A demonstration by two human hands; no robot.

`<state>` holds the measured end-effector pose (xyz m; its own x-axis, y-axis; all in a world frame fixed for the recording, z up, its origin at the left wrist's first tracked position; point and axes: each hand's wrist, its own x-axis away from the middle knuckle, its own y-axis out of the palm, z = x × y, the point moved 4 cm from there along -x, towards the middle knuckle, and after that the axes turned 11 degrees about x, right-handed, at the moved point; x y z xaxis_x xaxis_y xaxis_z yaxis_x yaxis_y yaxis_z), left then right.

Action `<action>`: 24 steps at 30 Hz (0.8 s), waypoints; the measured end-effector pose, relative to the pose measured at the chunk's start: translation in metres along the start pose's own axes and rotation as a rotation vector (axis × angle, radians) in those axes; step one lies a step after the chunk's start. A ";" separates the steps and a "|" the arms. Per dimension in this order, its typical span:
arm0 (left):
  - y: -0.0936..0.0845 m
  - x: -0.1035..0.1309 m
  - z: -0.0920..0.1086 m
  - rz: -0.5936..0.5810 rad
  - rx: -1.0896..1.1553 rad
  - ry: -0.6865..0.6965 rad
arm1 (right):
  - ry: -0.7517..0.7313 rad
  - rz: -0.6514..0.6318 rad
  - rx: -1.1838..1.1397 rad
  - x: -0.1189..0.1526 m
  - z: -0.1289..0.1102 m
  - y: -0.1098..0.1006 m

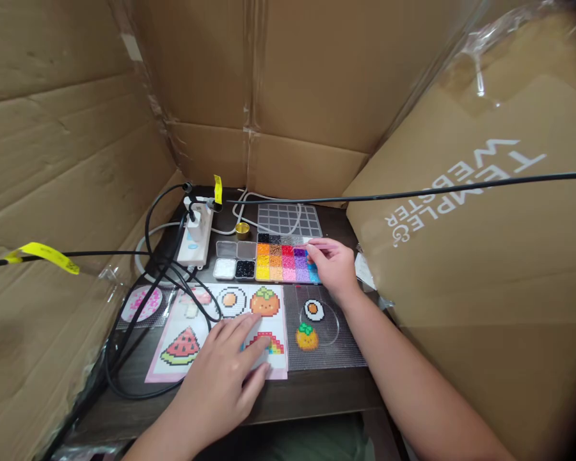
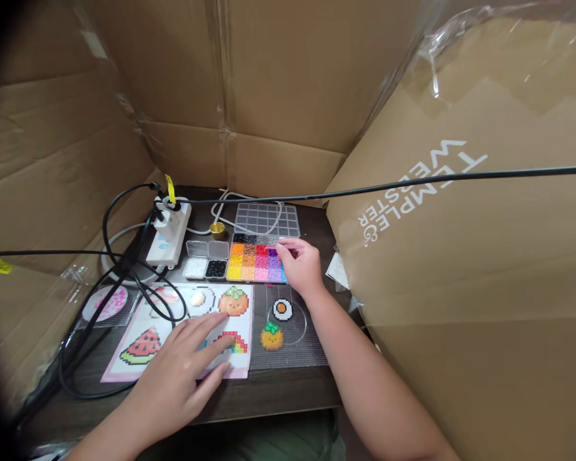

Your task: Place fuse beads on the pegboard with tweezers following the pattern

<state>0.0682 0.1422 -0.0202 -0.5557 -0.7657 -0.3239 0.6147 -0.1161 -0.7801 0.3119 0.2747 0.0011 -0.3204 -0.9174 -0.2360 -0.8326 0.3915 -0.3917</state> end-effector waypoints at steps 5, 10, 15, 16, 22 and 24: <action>0.001 0.001 0.000 -0.005 0.006 -0.026 | 0.030 -0.002 -0.016 0.001 0.012 0.008; 0.001 0.000 0.002 -0.035 -0.017 -0.007 | 0.023 -0.039 -0.009 -0.003 0.010 0.012; 0.001 0.000 0.002 -0.050 -0.028 0.010 | 0.001 -0.061 0.029 -0.003 0.010 0.015; 0.001 -0.001 0.002 -0.053 -0.034 0.011 | 0.002 -0.062 0.035 -0.003 0.010 0.015; 0.001 -0.001 0.002 -0.065 -0.042 0.016 | -0.009 -0.053 0.039 -0.003 0.010 0.015; 0.001 -0.001 0.001 -0.068 -0.032 0.008 | -0.006 -0.044 0.032 -0.003 0.011 0.016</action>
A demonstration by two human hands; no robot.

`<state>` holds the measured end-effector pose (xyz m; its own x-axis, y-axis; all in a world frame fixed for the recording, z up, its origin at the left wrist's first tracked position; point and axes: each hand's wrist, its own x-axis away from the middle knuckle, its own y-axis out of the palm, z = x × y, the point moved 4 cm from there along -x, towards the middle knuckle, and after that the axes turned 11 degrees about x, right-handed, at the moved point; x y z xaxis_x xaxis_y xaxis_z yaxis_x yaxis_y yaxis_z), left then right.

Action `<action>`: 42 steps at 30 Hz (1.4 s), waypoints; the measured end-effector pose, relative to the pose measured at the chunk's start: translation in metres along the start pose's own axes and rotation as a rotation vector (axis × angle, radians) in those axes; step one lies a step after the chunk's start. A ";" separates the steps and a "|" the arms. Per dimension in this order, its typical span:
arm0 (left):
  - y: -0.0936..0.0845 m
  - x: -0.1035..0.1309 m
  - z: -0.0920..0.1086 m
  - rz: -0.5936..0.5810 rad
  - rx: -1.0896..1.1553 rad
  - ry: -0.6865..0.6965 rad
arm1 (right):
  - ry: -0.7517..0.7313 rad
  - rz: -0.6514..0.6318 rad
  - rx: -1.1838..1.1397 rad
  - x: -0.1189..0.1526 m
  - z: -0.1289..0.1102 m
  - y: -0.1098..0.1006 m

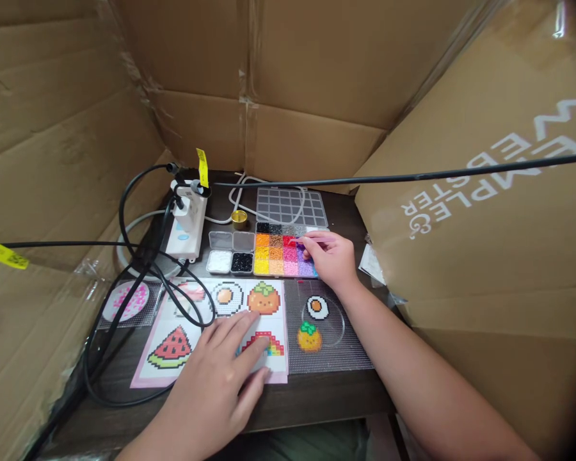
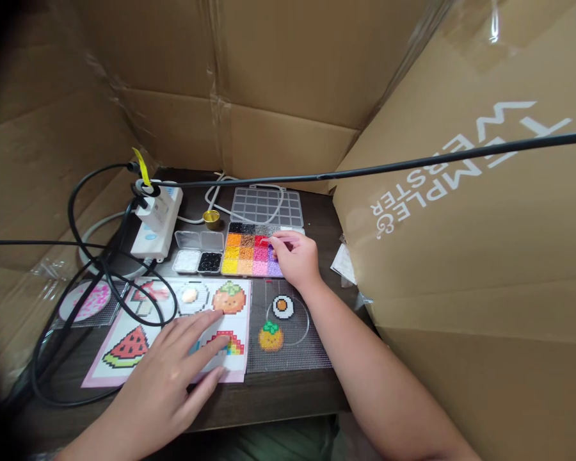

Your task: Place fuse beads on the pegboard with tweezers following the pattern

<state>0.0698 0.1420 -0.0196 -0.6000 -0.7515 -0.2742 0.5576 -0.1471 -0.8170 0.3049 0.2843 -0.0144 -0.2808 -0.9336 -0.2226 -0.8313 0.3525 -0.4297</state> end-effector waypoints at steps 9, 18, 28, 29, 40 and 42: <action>0.000 0.002 -0.001 0.011 0.029 -0.022 | 0.020 0.013 -0.014 -0.002 0.005 0.002; 0.000 0.000 -0.001 0.008 0.018 -0.013 | 0.029 0.005 -0.021 0.000 0.003 0.002; 0.000 0.000 0.000 0.003 0.033 -0.027 | 0.014 0.000 0.010 -0.001 0.001 0.001; 0.000 0.000 0.000 0.003 0.030 -0.026 | 0.011 -0.006 0.013 -0.001 0.000 0.000; 0.000 0.000 0.000 0.008 0.013 -0.030 | 0.020 -0.021 0.017 0.000 -0.001 0.000; 0.000 0.000 0.000 0.001 0.009 -0.029 | 0.021 -0.021 0.012 0.000 -0.001 0.000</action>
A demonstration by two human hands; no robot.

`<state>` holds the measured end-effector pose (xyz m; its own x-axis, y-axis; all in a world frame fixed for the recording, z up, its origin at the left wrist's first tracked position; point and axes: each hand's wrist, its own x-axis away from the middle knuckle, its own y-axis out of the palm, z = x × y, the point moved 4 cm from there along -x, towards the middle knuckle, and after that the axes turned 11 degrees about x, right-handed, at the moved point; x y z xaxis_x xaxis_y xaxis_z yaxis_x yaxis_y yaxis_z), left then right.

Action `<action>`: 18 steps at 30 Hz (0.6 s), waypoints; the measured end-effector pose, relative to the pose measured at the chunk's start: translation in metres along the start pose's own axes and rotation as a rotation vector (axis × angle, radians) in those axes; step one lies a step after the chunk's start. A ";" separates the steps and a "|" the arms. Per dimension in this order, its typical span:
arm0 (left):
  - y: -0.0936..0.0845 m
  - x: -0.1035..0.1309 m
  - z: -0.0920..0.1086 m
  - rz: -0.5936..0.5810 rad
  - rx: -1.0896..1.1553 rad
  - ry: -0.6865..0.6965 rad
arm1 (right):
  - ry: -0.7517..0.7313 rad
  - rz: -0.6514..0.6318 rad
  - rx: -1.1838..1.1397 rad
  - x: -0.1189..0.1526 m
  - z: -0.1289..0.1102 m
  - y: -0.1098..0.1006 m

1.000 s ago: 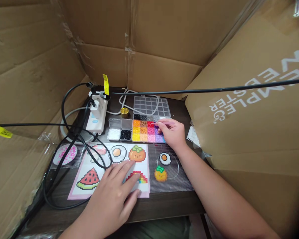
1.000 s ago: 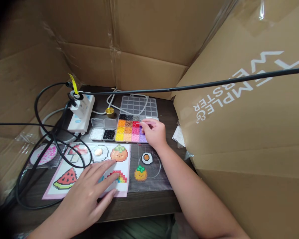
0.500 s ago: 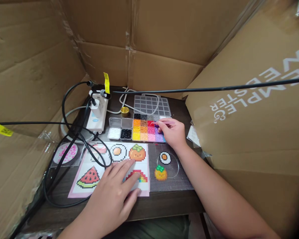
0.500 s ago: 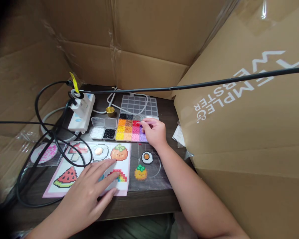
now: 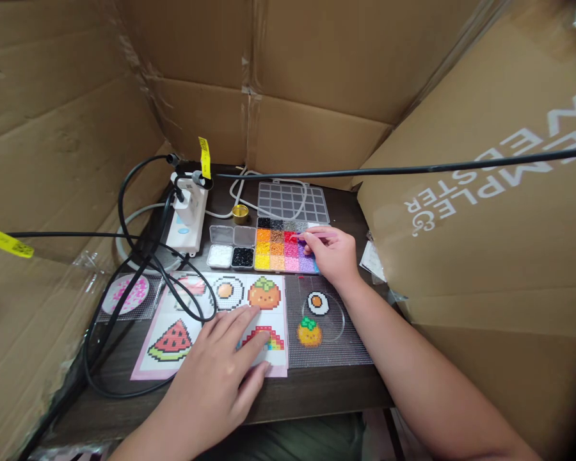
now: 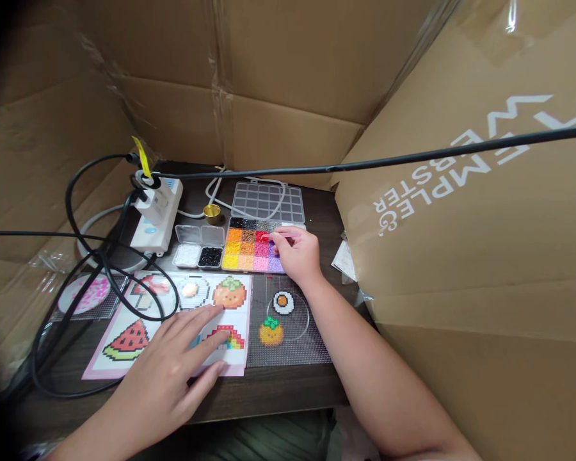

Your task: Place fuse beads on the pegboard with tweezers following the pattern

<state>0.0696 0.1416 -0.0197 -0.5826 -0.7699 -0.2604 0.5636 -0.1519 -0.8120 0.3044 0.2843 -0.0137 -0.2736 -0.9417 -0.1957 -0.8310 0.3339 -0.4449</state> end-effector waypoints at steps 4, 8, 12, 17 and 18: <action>0.000 0.001 0.000 -0.010 -0.003 0.011 | -0.004 0.001 -0.005 0.000 0.000 0.000; -0.001 0.000 -0.001 -0.010 0.006 0.002 | -0.015 0.019 -0.011 0.000 -0.002 -0.003; -0.001 -0.001 0.000 -0.008 0.014 -0.003 | -0.008 0.052 -0.054 0.003 -0.006 -0.007; -0.001 -0.001 0.000 0.003 0.017 -0.004 | -0.022 0.095 -0.089 0.012 -0.012 -0.018; -0.001 -0.001 -0.001 0.004 0.016 -0.004 | -0.033 0.106 -0.104 0.015 -0.014 -0.021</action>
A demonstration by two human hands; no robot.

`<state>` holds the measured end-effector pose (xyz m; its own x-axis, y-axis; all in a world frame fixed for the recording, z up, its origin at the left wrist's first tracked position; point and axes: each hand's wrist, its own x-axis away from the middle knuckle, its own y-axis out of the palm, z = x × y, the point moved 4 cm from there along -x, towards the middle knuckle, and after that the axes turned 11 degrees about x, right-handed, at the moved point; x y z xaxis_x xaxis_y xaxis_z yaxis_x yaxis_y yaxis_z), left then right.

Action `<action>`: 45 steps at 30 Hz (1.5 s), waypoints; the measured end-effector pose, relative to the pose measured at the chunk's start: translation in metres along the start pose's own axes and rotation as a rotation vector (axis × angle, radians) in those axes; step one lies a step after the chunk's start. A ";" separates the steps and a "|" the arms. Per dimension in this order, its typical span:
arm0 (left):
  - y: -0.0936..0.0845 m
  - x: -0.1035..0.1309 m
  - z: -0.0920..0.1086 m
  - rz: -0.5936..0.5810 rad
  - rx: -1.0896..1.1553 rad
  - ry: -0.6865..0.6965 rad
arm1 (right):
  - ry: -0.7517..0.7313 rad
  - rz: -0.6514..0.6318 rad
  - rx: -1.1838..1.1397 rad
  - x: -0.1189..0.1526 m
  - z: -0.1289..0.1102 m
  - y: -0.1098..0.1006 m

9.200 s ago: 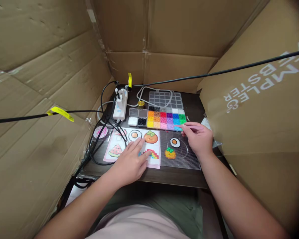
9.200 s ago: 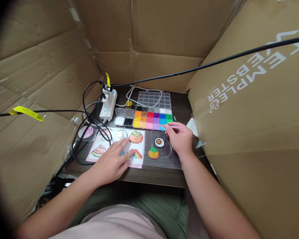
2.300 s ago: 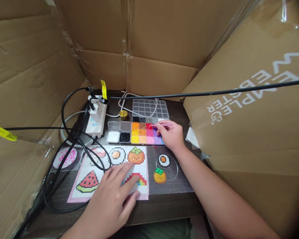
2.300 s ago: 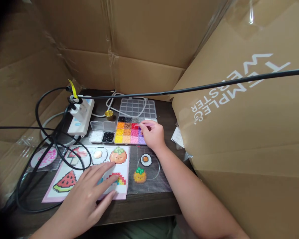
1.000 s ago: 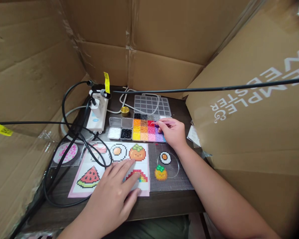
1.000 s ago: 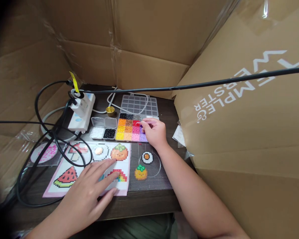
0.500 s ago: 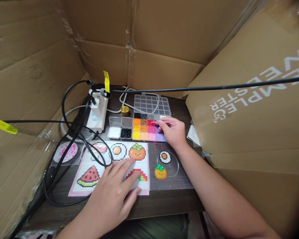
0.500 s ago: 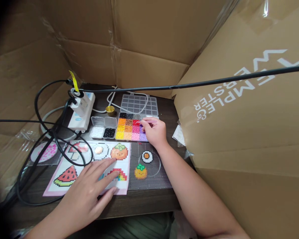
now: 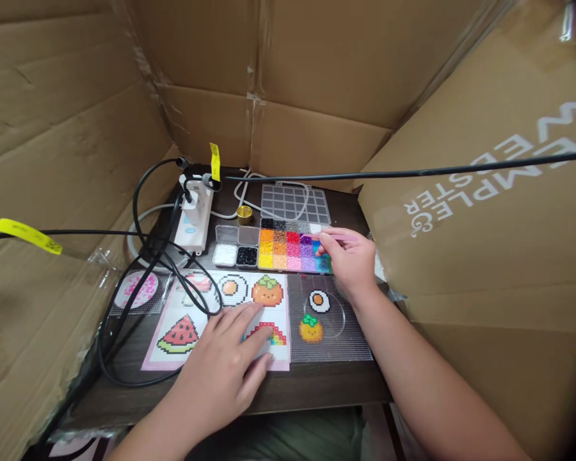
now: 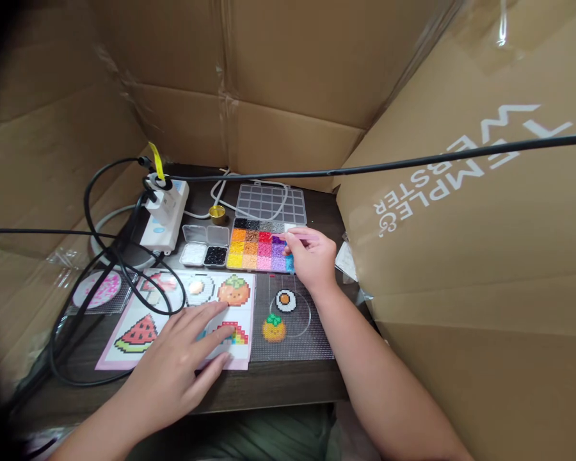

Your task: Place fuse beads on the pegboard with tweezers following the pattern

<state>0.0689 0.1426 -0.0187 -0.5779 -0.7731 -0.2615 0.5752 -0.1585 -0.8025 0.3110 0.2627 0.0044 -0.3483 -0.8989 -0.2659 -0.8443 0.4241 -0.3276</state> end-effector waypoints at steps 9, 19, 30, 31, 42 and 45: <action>-0.001 0.000 0.000 0.003 0.008 -0.003 | 0.031 -0.009 -0.214 0.034 -0.025 -0.033; -0.001 -0.001 0.001 -0.034 -0.007 0.014 | 0.147 0.029 -0.176 0.051 0.014 -0.038; 0.000 -0.001 0.000 -0.039 -0.004 0.024 | 0.096 0.012 0.005 0.057 0.015 -0.037; 0.000 -0.001 0.000 -0.036 -0.003 0.030 | 0.098 0.006 0.023 0.056 0.014 -0.037; 0.000 0.000 0.000 -0.038 -0.018 0.031 | 0.130 -0.056 0.108 0.054 0.012 -0.034; -0.001 0.000 -0.001 -0.033 -0.020 0.039 | 0.134 -0.067 0.111 0.054 0.012 -0.032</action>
<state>0.0679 0.1427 -0.0185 -0.6188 -0.7428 -0.2556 0.5444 -0.1709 -0.8213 0.3239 0.2017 -0.0102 -0.3500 -0.9291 -0.1193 -0.8202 0.3655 -0.4402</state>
